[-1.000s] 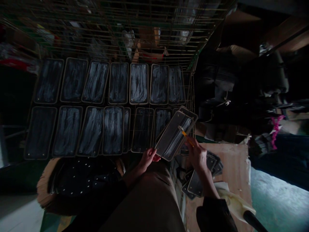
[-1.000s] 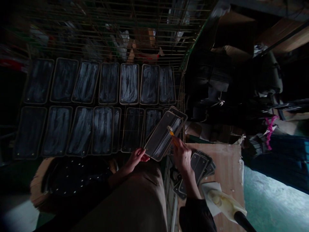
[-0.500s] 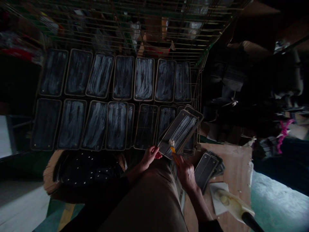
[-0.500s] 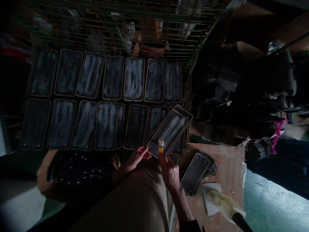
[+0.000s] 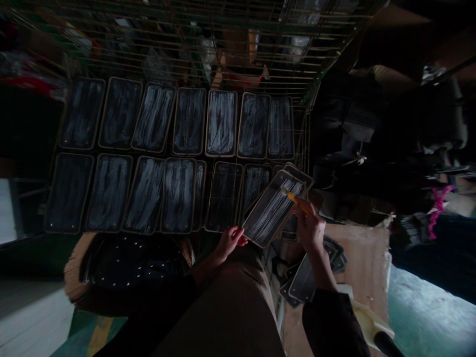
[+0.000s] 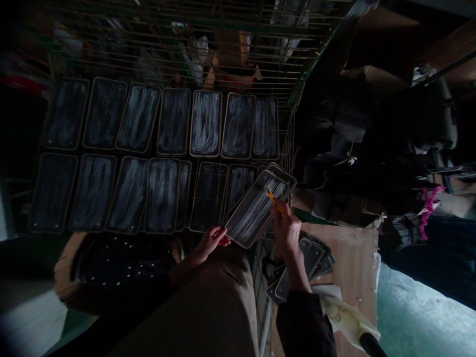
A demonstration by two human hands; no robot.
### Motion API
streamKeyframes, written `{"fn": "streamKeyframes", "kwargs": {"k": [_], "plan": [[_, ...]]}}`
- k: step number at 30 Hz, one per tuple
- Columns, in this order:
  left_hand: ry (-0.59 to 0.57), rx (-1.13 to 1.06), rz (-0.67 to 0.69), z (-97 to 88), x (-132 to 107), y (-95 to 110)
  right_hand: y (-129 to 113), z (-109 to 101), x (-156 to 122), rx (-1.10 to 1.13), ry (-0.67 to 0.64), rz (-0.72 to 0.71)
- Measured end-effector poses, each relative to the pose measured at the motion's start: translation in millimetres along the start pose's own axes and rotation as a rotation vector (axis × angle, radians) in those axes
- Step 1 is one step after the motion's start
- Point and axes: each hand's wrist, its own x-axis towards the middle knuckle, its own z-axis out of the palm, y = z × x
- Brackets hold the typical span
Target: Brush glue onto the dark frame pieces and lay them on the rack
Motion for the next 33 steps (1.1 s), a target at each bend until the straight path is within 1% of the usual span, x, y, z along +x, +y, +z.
{"fn": "streamKeyframes", "kwargs": {"k": [2,4,6,8,10,12,15,17,20,23,25,27,29,31,32,33], "plan": [[0.016,0.005,0.014,-0.4,1,-1,-1,0,19,-0.044,0.058,-0.046],[0.026,0.012,0.019,-0.9,1,-3,-3,5,31,-0.086,0.066,-0.081],[0.022,0.019,0.019,-1.4,2,-4,-3,14,35,-0.144,0.039,-0.112],[0.022,0.014,0.023,-2.0,1,-3,-4,24,28,-0.189,-0.013,-0.14],[0.028,-0.006,0.024,-2.4,1,-2,-5,32,12,-0.196,-0.088,-0.169],[0.041,-0.027,0.011,-2.6,1,0,-10,36,-12,-0.174,-0.186,-0.205],[0.049,-0.038,-0.027,-2.7,2,0,-23,36,-54,-0.088,-0.314,-0.25],[0.043,-0.032,-0.038,-3.0,2,1,-33,34,-80,-0.016,-0.368,-0.245],[0.023,-0.007,-0.026,-4.0,-1,5,-45,30,-108,0.109,-0.437,-0.162],[-0.004,0.032,0.003,-5.3,-6,10,-50,29,-120,0.24,-0.471,-0.043],[-0.018,0.053,0.022,-6.4,-9,13,-47,28,-116,0.306,-0.451,0.024],[-0.019,0.062,0.034,-7.5,-10,13,-38,26,-104,0.324,-0.371,0.079],[-0.014,0.058,0.041,-8.3,-10,12,-27,24,-89,0.267,-0.224,0.115],[-0.018,0.048,0.035,-8.8,-8,10,-16,19,-78,0.168,-0.085,0.117],[-0.019,0.039,0.027,-8.8,-8,9,-12,17,-77,0.133,-0.048,0.117],[-0.02,0.032,0.021,-8.6,-7,8,-10,14,-79,0.117,-0.041,0.123]]}}
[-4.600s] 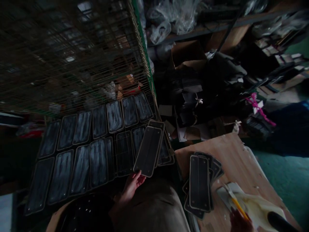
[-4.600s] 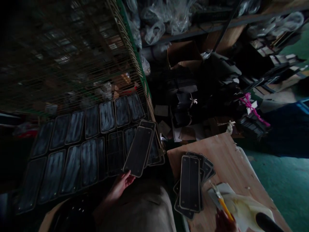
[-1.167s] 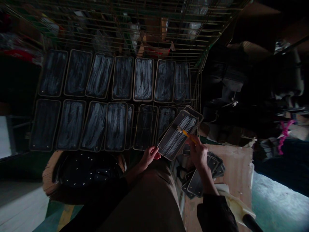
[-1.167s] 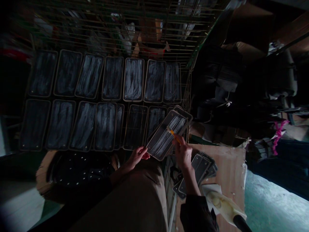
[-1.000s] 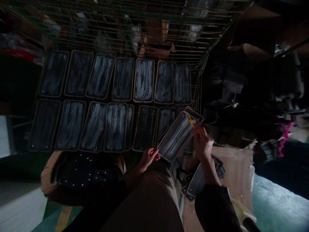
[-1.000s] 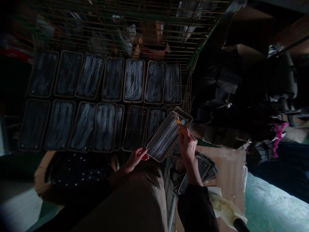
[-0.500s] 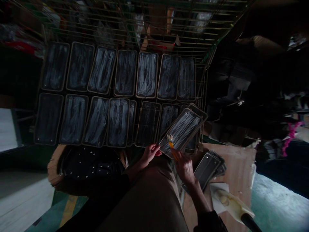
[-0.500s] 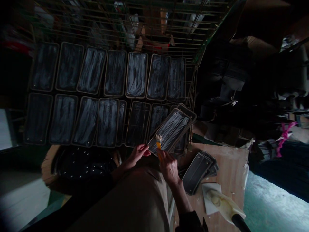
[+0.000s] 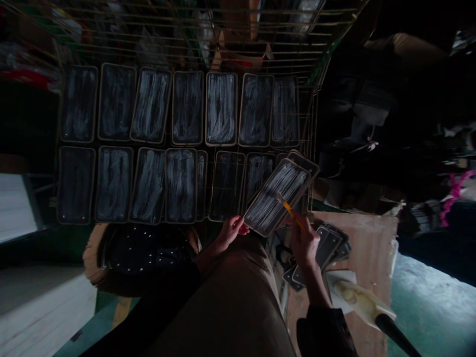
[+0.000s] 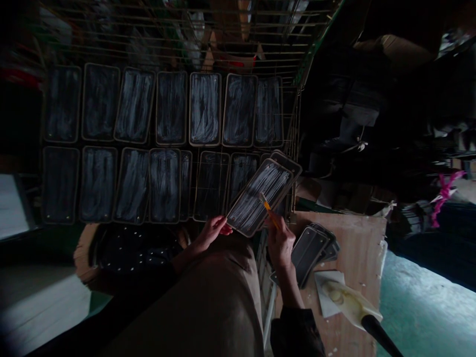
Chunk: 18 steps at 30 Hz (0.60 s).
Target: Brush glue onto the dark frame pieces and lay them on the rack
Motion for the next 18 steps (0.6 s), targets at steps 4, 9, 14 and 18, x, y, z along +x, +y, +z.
{"fn": "streamKeyframes", "kwargs": {"k": [4,9,14,18], "plan": [[-0.004,-0.014,-0.007,1.9,1,-2,-3,-5,-37,0.102,-0.187,0.109],[0.033,0.052,0.005,4.2,5,-5,2,-3,-61,0.284,-0.272,0.265],[0.066,0.09,0.035,5.7,10,-9,21,-10,-8,0.312,0.023,0.317],[0.089,0.086,0.046,8.1,11,-11,21,-18,41,0.262,0.261,0.257]]}}
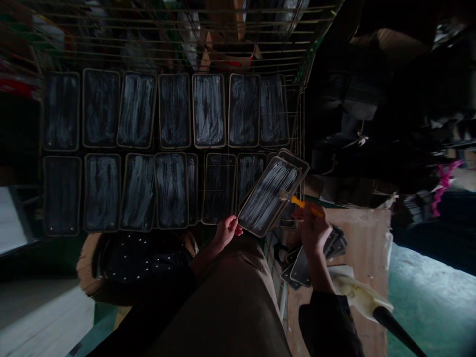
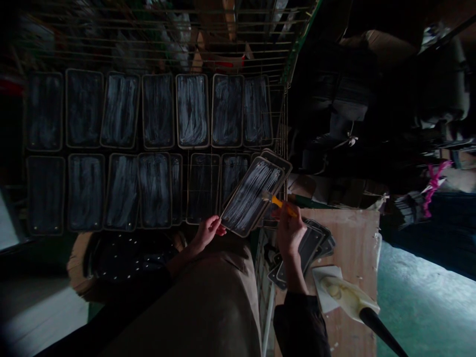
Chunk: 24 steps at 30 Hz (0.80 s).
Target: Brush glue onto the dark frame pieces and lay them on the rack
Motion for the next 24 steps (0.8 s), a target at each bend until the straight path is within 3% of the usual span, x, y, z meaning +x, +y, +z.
{"fn": "streamKeyframes", "kwargs": {"k": [3,6,11,15,18,21,24], "plan": [[0.017,-0.005,-0.004,2.2,-2,1,-6,5,16,0.006,0.067,-0.06],[0.016,-0.031,-0.007,5.0,-5,3,-4,7,8,-0.05,0.031,-0.081],[-0.002,-0.099,-0.061,9.5,-9,4,3,-1,-55,-0.167,-0.16,-0.033],[-0.008,-0.136,-0.082,10.7,-9,1,-1,-7,-104,-0.109,-0.296,0.151],[-0.024,-0.144,-0.085,10.1,-10,2,-8,-14,-120,-0.057,-0.362,0.284],[-0.056,-0.142,-0.075,9.2,-13,6,-16,-22,-116,0.01,-0.304,0.328],[-0.083,-0.144,-0.077,9.1,-14,10,-22,-23,-104,0.05,-0.198,0.274]]}}
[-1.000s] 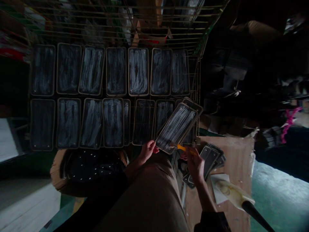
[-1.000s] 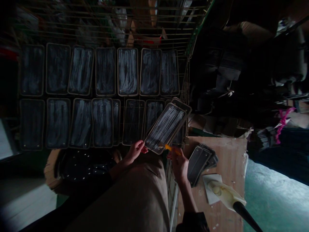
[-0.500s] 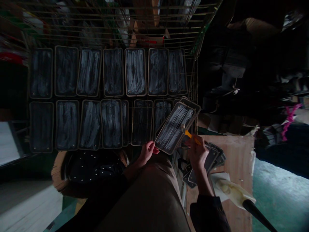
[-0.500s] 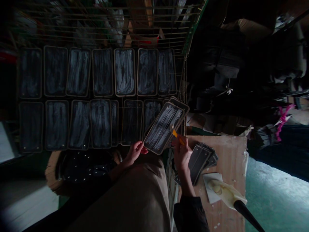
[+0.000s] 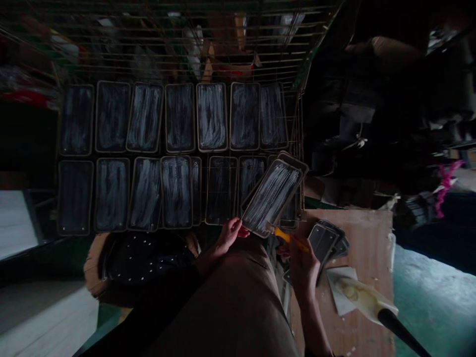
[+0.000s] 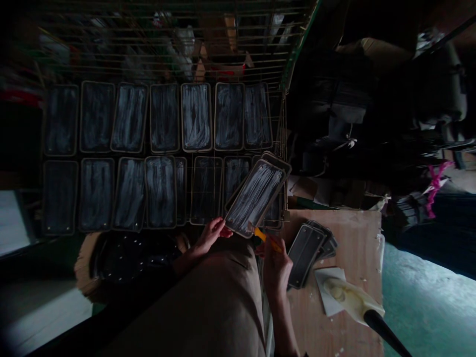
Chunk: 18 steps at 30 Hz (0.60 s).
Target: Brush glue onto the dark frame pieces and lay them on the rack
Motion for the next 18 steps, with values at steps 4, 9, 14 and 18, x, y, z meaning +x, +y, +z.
{"fn": "streamKeyframes", "kwargs": {"k": [4,9,14,18], "plan": [[-0.001,-0.006,-0.004,0.9,1,2,-1,18,11,0.056,-0.087,-0.078],[0.027,0.093,0.014,0.2,3,4,17,39,7,0.093,-0.196,-0.056],[0.024,0.07,0.053,-1.8,0,1,24,18,-1,-0.027,-0.046,-0.022],[0.014,-0.054,0.065,-2.0,0,1,13,-2,-4,-0.04,0.075,-0.046]]}}
